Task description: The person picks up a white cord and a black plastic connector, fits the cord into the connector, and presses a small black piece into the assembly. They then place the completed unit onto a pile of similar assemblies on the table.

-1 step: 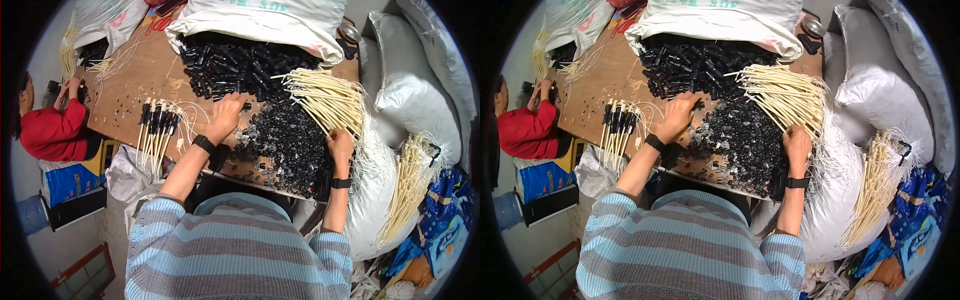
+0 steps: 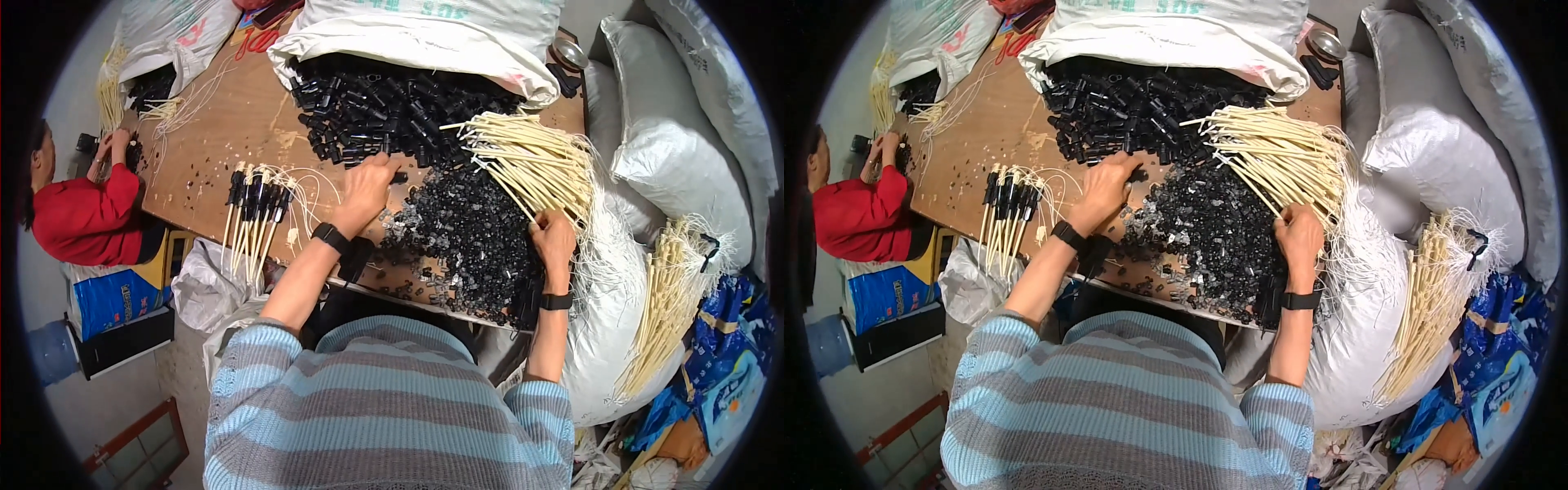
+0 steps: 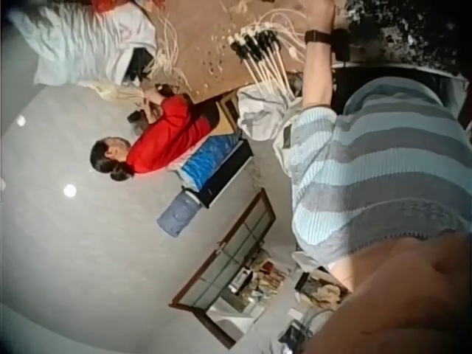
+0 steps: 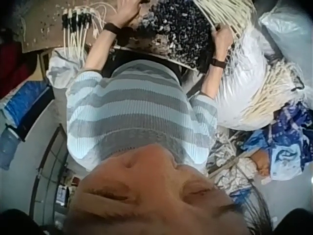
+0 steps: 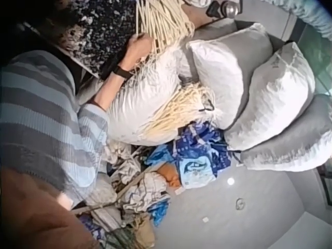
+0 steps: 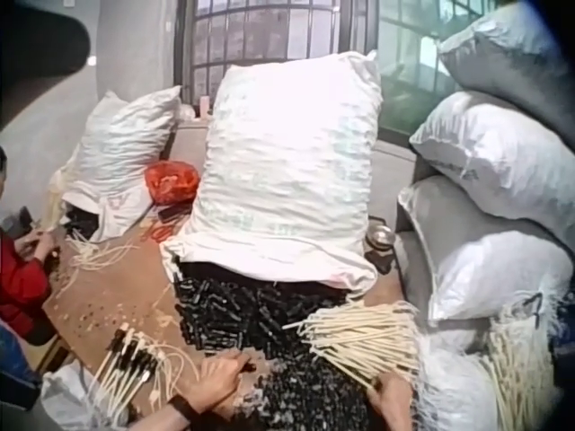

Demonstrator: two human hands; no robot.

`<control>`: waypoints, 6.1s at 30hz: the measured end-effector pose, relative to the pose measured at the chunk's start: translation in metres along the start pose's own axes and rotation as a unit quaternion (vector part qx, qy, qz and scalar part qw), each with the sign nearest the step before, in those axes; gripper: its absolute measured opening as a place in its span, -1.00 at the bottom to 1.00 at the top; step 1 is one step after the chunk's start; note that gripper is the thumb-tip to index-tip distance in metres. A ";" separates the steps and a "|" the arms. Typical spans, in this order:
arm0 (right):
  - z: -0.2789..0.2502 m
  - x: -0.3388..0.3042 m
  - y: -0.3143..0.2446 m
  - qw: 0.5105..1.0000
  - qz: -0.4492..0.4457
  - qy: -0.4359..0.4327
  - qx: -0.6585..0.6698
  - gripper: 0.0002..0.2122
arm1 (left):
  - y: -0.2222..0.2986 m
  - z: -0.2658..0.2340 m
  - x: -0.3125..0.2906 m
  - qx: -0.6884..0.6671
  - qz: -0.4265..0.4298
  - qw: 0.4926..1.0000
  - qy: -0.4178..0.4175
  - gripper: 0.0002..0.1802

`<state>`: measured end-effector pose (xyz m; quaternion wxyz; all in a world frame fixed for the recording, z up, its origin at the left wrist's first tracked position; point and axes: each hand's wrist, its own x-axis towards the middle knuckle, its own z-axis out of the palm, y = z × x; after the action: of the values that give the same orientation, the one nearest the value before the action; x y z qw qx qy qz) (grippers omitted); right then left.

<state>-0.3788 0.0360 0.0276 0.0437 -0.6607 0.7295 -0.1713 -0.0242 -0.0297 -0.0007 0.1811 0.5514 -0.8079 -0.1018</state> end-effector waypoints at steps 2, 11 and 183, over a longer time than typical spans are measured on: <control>-0.008 0.000 -0.016 0.992 -0.100 0.070 0.025 -0.90 | -0.001 -0.001 -0.005 -0.104 -0.037 0.994 0.010 -0.61; -0.005 -0.044 -0.102 0.948 -0.062 -0.107 0.295 -0.82 | 0.009 -0.027 -0.034 -0.625 -0.193 0.755 0.046 -0.79; 0.007 -0.009 -0.030 0.984 -0.097 0.147 0.030 -0.90 | -0.015 -0.030 -0.019 0.010 -0.147 0.989 0.029 -0.80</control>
<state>-0.3474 0.0411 0.0289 -0.0608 -0.6947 0.6548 -0.2915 0.0068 -0.0166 0.0181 0.1818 0.6690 -0.7133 -0.1031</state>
